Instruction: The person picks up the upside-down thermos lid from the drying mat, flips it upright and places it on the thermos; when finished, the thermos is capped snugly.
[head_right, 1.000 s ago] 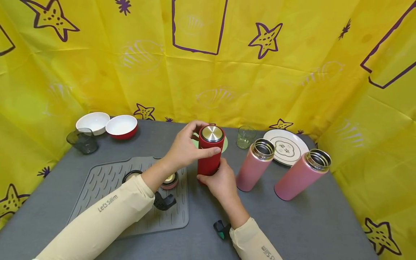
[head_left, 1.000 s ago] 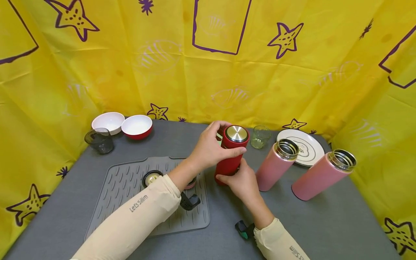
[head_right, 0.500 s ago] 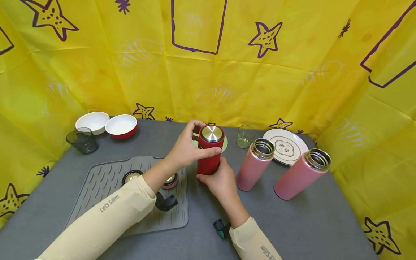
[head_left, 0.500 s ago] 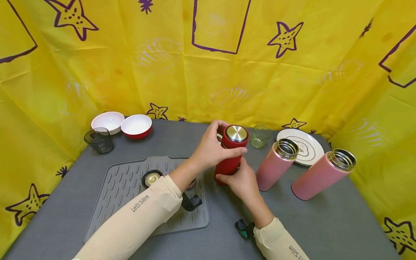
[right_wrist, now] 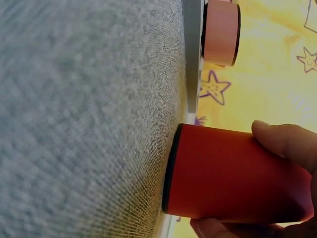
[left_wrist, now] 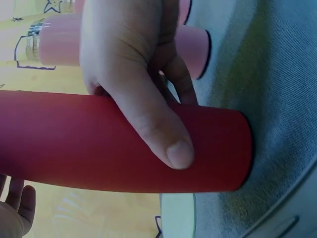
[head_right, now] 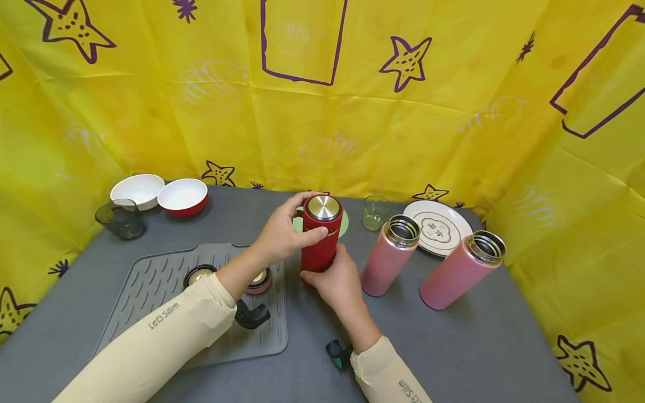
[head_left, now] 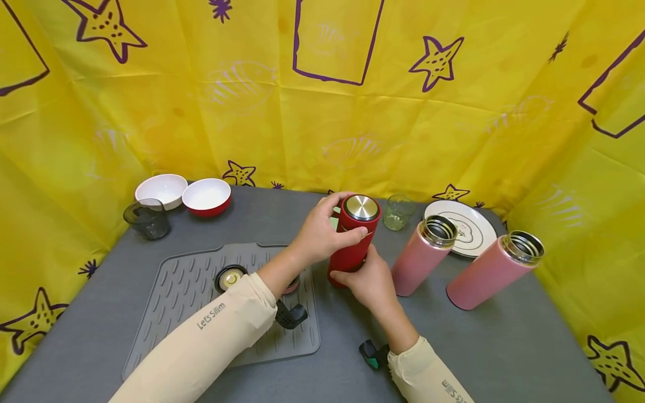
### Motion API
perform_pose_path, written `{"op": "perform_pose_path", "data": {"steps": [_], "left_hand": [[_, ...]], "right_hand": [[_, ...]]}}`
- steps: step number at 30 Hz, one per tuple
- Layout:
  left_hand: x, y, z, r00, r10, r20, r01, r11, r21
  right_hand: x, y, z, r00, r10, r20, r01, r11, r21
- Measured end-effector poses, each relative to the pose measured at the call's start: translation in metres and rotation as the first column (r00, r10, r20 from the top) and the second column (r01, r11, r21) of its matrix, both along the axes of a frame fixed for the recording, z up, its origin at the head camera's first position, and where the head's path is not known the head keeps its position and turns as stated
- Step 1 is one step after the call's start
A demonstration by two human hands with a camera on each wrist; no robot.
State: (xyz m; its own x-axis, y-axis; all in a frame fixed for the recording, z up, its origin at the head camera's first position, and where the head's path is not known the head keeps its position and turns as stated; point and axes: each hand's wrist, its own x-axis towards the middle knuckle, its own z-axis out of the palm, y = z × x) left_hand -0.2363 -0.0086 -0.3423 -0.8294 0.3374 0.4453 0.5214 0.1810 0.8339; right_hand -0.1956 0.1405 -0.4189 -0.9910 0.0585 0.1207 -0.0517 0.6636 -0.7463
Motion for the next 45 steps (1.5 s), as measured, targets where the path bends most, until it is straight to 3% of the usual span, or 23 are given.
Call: {"op": "perform_pose_path", "data": {"steps": [4,11,16,20,24,28,36,39,43,45], "left_hand": [[0.000,0.002,-0.002,1.000,-0.014,-0.013,0.014,1.000,0.024],[0.002,0.009,-0.001,0.997,0.079,-0.014,-0.078,0.994,0.071],[0.000,0.006,-0.004,0.997,0.049,-0.060,-0.046,0.997,0.058],[0.002,0.006,-0.005,0.999,0.015,-0.048,-0.012,0.998,0.063],[0.005,0.011,-0.004,0.997,0.072,-0.006,-0.071,0.994,0.086],[0.005,0.015,-0.003,0.991,0.130,-0.026,-0.127,0.987,0.099],[0.004,0.008,-0.003,0.996,0.051,-0.080,-0.043,0.994,0.101],[0.004,0.009,-0.003,0.997,0.044,-0.058,-0.038,0.994,0.098],[0.006,0.013,-0.002,0.996,0.088,-0.001,-0.088,0.992,0.090],[0.005,0.014,-0.001,0.994,0.110,-0.003,-0.109,0.990,0.087]], "right_hand": [[-0.001,0.000,0.000,1.000,0.006,-0.009,-0.006,1.000,0.000],[-0.001,0.000,-0.001,1.000,0.018,-0.018,-0.019,1.000,-0.013],[0.001,0.000,-0.001,1.000,0.009,-0.005,-0.009,1.000,-0.006],[0.000,0.000,-0.002,1.000,0.005,-0.006,-0.005,1.000,-0.004],[0.000,0.001,-0.003,1.000,0.008,-0.021,-0.009,1.000,-0.011],[0.000,0.001,-0.002,1.000,0.013,-0.028,-0.013,1.000,-0.007],[-0.001,0.000,0.000,1.000,0.008,-0.005,-0.008,1.000,0.013],[-0.001,0.000,0.000,1.000,0.014,-0.016,-0.014,1.000,0.007],[-0.001,0.001,0.000,0.999,0.028,-0.038,-0.029,1.000,-0.011],[0.000,0.001,-0.001,0.999,0.030,-0.034,-0.031,0.999,-0.013]]}}
